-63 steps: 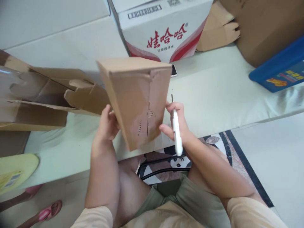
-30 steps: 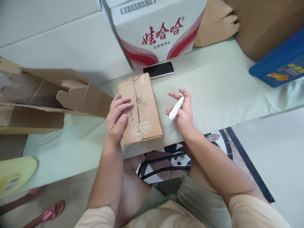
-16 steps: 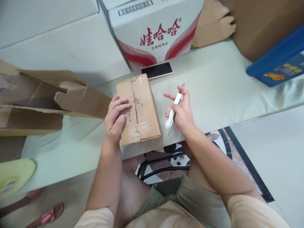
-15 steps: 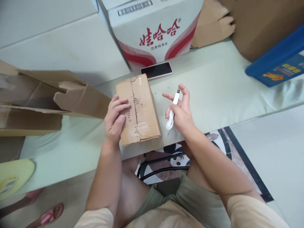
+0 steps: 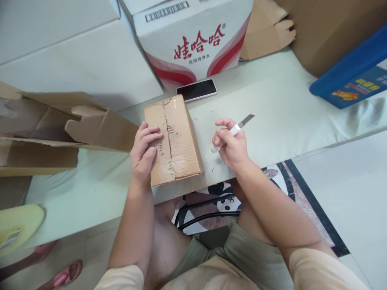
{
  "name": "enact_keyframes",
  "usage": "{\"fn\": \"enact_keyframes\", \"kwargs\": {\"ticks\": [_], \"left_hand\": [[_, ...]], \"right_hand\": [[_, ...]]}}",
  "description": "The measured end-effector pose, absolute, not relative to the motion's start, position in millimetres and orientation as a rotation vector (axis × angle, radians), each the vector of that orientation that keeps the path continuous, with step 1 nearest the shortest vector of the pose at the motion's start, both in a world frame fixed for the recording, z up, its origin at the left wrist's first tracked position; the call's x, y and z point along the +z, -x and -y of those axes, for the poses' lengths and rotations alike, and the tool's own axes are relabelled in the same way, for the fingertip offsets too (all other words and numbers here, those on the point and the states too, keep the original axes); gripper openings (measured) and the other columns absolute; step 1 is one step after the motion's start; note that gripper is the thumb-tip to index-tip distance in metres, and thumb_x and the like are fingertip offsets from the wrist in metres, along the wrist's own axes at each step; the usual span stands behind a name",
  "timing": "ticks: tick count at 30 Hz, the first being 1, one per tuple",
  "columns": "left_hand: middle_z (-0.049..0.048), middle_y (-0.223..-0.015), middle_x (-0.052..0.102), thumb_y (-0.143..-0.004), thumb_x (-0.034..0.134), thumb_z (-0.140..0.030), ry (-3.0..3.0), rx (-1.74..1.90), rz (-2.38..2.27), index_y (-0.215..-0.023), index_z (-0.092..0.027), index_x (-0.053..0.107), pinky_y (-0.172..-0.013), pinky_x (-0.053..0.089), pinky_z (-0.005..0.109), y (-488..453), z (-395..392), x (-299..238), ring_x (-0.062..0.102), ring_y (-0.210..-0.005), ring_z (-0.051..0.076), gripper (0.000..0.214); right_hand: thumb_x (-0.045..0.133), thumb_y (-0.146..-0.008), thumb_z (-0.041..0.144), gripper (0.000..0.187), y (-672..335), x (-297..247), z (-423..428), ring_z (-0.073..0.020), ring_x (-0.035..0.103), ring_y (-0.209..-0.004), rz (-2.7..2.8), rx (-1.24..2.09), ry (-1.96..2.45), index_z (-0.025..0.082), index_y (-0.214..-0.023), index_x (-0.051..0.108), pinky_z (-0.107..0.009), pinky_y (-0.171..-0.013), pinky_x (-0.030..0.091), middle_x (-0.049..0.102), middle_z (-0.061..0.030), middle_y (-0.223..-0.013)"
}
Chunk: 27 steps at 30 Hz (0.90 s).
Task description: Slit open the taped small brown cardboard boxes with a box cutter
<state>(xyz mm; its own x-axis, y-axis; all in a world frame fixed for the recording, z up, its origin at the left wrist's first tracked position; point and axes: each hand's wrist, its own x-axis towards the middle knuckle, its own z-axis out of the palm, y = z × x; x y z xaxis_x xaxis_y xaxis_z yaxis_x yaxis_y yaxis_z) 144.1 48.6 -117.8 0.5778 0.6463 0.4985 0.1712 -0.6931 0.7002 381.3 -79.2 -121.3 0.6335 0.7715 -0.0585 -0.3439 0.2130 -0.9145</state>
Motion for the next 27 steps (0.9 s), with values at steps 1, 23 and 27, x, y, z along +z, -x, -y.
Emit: {"fn": "enact_keyframes", "kwargs": {"ticks": [1, 23, 27], "left_hand": [[0.0053, -0.136, 0.073, -0.105, 0.050, -0.062, -2.209, 1.035, -0.644, -0.120, -0.030, 0.077, -0.136, 0.030, 0.061, -144, -49, -118, 0.052, -0.153, 0.033, 0.044], [0.0071, -0.136, 0.071, -0.105, 0.046, -0.067, -2.217, 0.996, -0.679, -0.119, -0.029, 0.076, -0.135, 0.029, 0.062, -144, -46, -116, 0.050, -0.155, 0.035, 0.050], [0.0063, -0.136, 0.072, -0.106, 0.049, -0.062, -2.204, 1.030, -0.637, -0.120, -0.030, 0.076, -0.136, 0.030, 0.061, -144, -47, -116, 0.052, -0.153, 0.034, 0.044]], "right_hand": [[0.078, -0.078, 0.040, 0.023, -381, -121, 79, -0.0107, 0.042, -0.043, 0.444, 0.812, 1.109, 0.025, -0.086, 0.061, -0.027, -0.049, 0.040, 0.047, 0.0086, -0.047], [0.080, -0.077, 0.048, 0.036, -374, -130, 68, -0.0108, 0.059, -0.057, 0.407, 0.997, 1.154, 0.027, -0.093, 0.055, -0.024, -0.053, 0.050, 0.064, 0.0062, -0.070], [0.079, -0.079, 0.072, 0.060, -370, -126, 72, -0.0107, 0.048, -0.036, 0.493, 0.990, 1.173, 0.032, -0.104, 0.041, -0.020, -0.036, 0.036, 0.066, 0.0115, -0.061]]}}
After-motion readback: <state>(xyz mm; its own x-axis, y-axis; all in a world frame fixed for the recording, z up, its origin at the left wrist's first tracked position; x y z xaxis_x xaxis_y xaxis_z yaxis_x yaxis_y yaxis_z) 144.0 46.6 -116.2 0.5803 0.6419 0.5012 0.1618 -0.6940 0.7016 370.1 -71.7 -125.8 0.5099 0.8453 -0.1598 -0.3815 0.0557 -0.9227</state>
